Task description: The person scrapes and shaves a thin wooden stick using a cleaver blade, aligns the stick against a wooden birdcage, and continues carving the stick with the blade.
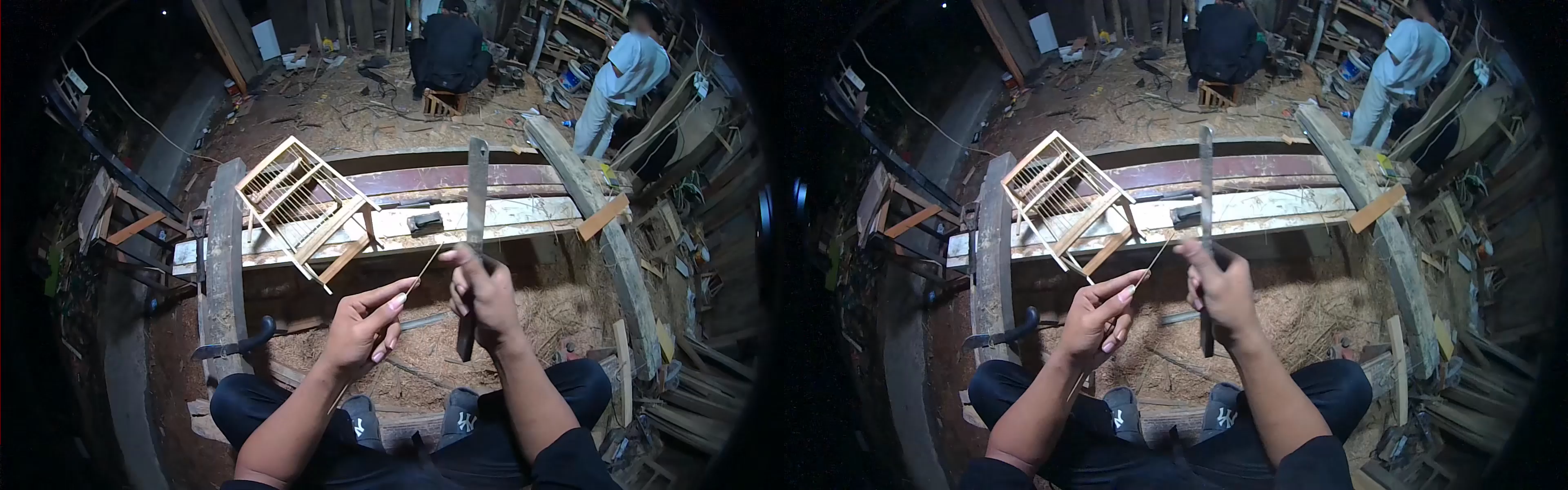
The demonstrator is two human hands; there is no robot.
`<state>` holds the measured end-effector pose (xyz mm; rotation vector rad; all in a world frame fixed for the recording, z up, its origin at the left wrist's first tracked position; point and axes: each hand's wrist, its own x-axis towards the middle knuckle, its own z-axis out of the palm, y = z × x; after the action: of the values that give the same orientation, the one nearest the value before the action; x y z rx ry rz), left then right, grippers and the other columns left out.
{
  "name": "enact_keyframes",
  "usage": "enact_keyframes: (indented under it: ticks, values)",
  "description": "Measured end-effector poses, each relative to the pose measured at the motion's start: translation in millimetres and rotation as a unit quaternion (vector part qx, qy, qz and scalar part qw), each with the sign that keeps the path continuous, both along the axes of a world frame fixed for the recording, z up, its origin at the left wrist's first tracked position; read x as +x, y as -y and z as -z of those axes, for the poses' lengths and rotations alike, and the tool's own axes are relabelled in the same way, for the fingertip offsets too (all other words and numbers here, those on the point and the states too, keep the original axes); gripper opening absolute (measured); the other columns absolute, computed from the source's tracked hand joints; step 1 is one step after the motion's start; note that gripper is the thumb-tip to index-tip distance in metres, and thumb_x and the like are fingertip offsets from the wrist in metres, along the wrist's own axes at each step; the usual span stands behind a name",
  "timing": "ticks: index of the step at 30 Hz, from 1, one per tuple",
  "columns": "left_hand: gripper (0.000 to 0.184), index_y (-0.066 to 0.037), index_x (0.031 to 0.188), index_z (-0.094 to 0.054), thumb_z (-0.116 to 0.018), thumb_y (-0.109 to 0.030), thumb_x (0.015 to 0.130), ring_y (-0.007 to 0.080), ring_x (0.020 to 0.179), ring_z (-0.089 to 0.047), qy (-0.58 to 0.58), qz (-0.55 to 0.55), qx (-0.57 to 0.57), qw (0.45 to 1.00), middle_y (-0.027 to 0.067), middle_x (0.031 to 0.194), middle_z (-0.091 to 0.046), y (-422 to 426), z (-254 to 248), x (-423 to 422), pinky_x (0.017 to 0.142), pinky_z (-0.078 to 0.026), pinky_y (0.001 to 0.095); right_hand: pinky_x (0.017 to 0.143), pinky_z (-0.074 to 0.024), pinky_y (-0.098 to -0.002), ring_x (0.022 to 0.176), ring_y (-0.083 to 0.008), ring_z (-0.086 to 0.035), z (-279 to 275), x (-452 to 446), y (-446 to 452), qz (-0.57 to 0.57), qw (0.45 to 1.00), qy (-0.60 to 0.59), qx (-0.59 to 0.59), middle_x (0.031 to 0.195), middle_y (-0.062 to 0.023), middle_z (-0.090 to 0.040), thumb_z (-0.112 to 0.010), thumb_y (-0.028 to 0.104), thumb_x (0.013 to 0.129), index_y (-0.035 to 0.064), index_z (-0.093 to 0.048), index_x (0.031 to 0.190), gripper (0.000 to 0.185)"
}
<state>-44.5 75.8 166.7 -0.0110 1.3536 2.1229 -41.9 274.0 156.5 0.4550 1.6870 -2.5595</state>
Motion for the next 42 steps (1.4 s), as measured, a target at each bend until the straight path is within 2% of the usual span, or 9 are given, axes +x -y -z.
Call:
enact_keyframes:
  ticks: [3,11,16,21,23,25,27,40,42]
  values:
    - [0.036,0.001,0.133,-0.055,-0.055,-0.013,0.099,0.0043,0.037,-0.040,0.005,0.018,0.008,1.000,0.0016,0.054,-0.053,-2.1,0.7,-0.1,0.036,-0.032,0.0182,0.041,-0.0331,-0.0214,0.045,-0.0040,-0.044,-12.0,4.9,11.3,0.023,1.000,0.010,0.000,0.062,0.0033,-0.053,-0.073,0.018,0.089,0.0019,-0.067,0.095,0.018]
    - [0.035,0.003,0.128,-0.057,-0.059,-0.012,0.097,0.0034,0.038,-0.039,0.009,0.048,-0.010,0.999,0.0005,0.056,-0.053,-15.4,-2.1,-0.4,0.036,-0.032,0.0176,0.039,-0.0320,-0.0224,0.043,-0.0040,-0.043,-7.9,-8.4,-7.2,0.153,0.986,-0.063,0.022,0.059,0.0030,-0.051,-0.068,0.012,0.092,0.0024,-0.063,0.090,0.011]
    - [0.030,0.001,0.123,-0.060,-0.060,-0.012,0.097,0.0023,0.039,-0.037,-0.001,0.014,-0.010,1.000,0.0010,0.058,-0.053,-14.4,1.3,-5.8,0.037,-0.028,0.0166,0.039,-0.0296,-0.0213,0.041,-0.0027,-0.040,-9.4,-6.0,-9.9,0.135,0.987,-0.021,0.083,0.057,0.0045,-0.049,-0.067,0.029,0.094,0.0026,-0.063,0.084,0.028]
    - [0.031,0.000,0.125,-0.060,-0.061,-0.015,0.097,0.0023,0.041,-0.040,-0.002,0.012,0.006,1.000,0.0004,0.062,-0.057,-14.6,2.1,-9.9,0.038,-0.031,0.0170,0.049,-0.0377,-0.0300,0.054,-0.0108,-0.048,22.2,10.3,7.2,-0.011,0.950,-0.122,0.287,0.056,-0.0046,-0.049,-0.044,0.065,0.095,0.0010,-0.057,0.077,0.067]
    - [0.030,0.001,0.124,-0.059,-0.060,-0.013,0.097,0.0027,0.043,-0.042,0.013,-0.029,0.002,1.000,0.0009,0.064,-0.057,-15.5,3.8,-8.8,0.038,-0.031,0.0175,0.048,-0.0404,-0.0362,0.050,-0.0170,-0.052,29.2,17.8,23.1,-0.005,0.917,-0.171,0.361,0.054,-0.0110,-0.049,-0.048,0.063,0.094,-0.0002,-0.055,0.076,0.066]
    - [0.030,0.002,0.124,-0.059,-0.060,-0.012,0.097,0.0029,0.044,-0.043,0.011,-0.026,0.027,0.999,0.0013,0.066,-0.059,-9.5,10.9,-9.6,0.038,-0.032,0.0177,0.049,-0.0442,-0.0408,0.050,-0.0342,-0.059,10.4,24.1,24.7,-0.064,0.895,-0.139,0.419,0.053,-0.0163,-0.052,-0.057,0.061,0.090,0.0006,-0.052,0.072,0.064]
    - [0.031,0.002,0.124,-0.059,-0.060,-0.011,0.097,0.0030,0.045,-0.044,0.009,-0.024,0.054,0.998,0.0017,0.068,-0.060,-8.4,11.7,-9.7,0.038,-0.032,0.0179,0.050,-0.0456,-0.0418,0.052,-0.0370,-0.061,5.4,21.0,22.2,-0.048,0.892,-0.134,0.429,0.054,-0.0175,-0.052,-0.061,0.062,0.087,0.0010,-0.052,0.071,0.064]
    - [0.036,0.002,0.131,-0.055,-0.058,-0.012,0.098,0.0026,0.039,-0.037,0.050,-0.015,0.068,0.996,-0.0001,0.060,-0.054,-7.0,5.0,-7.2,0.037,-0.028,0.0175,0.051,-0.0475,-0.0434,0.058,-0.0399,-0.064,13.2,22.8,24.0,-0.033,0.872,-0.174,0.456,0.058,-0.0190,-0.057,-0.061,0.069,0.082,0.0008,-0.054,0.071,0.069]
    - [0.038,0.002,0.133,-0.054,-0.059,-0.011,0.097,0.0021,0.038,-0.036,0.044,-0.006,0.064,0.997,-0.0015,0.056,-0.052,-4.7,8.6,-8.5,0.037,-0.028,0.0173,0.048,-0.0434,-0.0384,0.052,-0.0256,-0.057,15.4,19.7,23.2,-0.010,0.885,-0.156,0.438,0.055,-0.0144,-0.052,-0.058,0.071,0.083,-0.0004,-0.055,0.071,0.073]
